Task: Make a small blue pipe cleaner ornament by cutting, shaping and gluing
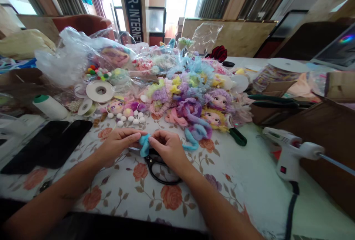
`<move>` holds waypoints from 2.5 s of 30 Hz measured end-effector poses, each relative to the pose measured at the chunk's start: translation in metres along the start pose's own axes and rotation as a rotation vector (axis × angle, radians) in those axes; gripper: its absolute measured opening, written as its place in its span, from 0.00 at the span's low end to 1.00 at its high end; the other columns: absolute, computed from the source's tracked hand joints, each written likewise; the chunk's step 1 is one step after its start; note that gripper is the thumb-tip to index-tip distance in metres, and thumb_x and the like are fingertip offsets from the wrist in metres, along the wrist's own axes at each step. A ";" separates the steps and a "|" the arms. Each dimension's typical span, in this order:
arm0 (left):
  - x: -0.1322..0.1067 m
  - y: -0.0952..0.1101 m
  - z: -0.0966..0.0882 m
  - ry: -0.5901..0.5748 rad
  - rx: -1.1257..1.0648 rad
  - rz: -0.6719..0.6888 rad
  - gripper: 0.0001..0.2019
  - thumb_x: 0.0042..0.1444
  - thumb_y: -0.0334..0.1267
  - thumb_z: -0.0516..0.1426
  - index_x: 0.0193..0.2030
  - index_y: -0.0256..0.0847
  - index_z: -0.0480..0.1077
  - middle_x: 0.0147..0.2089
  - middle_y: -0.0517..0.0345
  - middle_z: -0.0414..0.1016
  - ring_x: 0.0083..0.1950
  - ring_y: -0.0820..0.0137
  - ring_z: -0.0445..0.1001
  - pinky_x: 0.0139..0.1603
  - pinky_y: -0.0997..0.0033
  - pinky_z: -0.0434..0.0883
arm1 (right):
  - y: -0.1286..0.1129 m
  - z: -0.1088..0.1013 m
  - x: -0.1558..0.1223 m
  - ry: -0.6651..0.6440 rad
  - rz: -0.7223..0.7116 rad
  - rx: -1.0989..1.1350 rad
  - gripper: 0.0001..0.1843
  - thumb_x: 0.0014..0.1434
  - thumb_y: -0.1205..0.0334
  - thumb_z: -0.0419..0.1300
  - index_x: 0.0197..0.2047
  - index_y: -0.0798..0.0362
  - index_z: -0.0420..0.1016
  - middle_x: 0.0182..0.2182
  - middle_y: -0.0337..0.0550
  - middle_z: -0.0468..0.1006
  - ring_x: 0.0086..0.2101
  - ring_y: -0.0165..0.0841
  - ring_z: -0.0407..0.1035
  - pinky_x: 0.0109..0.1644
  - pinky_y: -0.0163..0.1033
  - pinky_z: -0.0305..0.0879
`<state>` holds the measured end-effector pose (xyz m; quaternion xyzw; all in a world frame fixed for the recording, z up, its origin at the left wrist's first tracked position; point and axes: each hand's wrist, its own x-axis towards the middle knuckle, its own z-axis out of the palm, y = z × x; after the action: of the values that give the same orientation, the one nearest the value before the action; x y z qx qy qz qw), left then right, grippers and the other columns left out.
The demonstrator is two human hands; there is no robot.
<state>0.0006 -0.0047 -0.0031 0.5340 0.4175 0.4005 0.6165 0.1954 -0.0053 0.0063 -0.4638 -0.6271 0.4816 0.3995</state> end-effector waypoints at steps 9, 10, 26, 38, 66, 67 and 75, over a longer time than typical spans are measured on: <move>0.000 0.000 0.001 0.091 0.006 0.091 0.16 0.50 0.40 0.68 0.46 0.40 0.80 0.40 0.54 0.83 0.39 0.67 0.80 0.40 0.70 0.78 | 0.000 0.006 -0.005 0.034 -0.044 0.010 0.13 0.57 0.51 0.61 0.33 0.53 0.72 0.24 0.36 0.69 0.24 0.27 0.61 0.27 0.33 0.58; 0.000 0.001 0.002 0.119 0.009 0.108 0.16 0.50 0.39 0.68 0.46 0.40 0.80 0.40 0.54 0.83 0.39 0.67 0.80 0.40 0.70 0.78 | 0.001 0.008 -0.006 0.041 -0.061 -0.007 0.13 0.57 0.52 0.62 0.34 0.53 0.71 0.24 0.35 0.69 0.24 0.27 0.61 0.27 0.33 0.59; 0.001 0.001 0.004 0.125 -0.025 0.068 0.14 0.48 0.37 0.68 0.43 0.39 0.80 0.37 0.55 0.83 0.37 0.69 0.80 0.40 0.72 0.78 | 0.000 0.011 -0.008 0.122 -0.112 -0.185 0.09 0.50 0.63 0.57 0.35 0.54 0.75 0.22 0.36 0.70 0.23 0.29 0.62 0.27 0.35 0.58; 0.001 -0.003 -0.001 0.075 -0.023 0.022 0.15 0.50 0.39 0.67 0.46 0.42 0.81 0.43 0.54 0.84 0.40 0.66 0.81 0.45 0.68 0.78 | -0.006 0.003 -0.006 0.029 -0.025 -0.132 0.13 0.54 0.56 0.59 0.35 0.56 0.78 0.26 0.43 0.76 0.26 0.32 0.66 0.30 0.37 0.62; 0.002 0.000 -0.001 0.022 0.209 0.136 0.12 0.56 0.42 0.63 0.45 0.42 0.81 0.46 0.52 0.83 0.47 0.62 0.80 0.47 0.67 0.76 | -0.004 0.005 -0.005 0.045 -0.043 -0.190 0.11 0.56 0.57 0.61 0.28 0.55 0.78 0.20 0.38 0.72 0.22 0.28 0.62 0.25 0.33 0.57; 0.002 0.000 -0.001 0.014 0.218 0.144 0.13 0.56 0.42 0.63 0.46 0.42 0.81 0.47 0.52 0.83 0.48 0.61 0.79 0.48 0.67 0.75 | -0.004 0.005 -0.005 0.045 -0.043 -0.186 0.11 0.56 0.57 0.61 0.28 0.55 0.77 0.20 0.37 0.71 0.22 0.28 0.61 0.25 0.33 0.56; 0.002 -0.002 -0.004 -0.014 0.198 0.158 0.14 0.55 0.42 0.64 0.47 0.43 0.81 0.51 0.49 0.79 0.51 0.60 0.77 0.49 0.66 0.75 | -0.005 0.001 -0.004 -0.005 -0.010 -0.100 0.14 0.56 0.52 0.62 0.30 0.55 0.77 0.21 0.37 0.70 0.22 0.27 0.59 0.25 0.33 0.57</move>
<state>-0.0024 -0.0018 -0.0054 0.6264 0.4074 0.4007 0.5302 0.1940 -0.0097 0.0108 -0.4790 -0.6537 0.4488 0.3766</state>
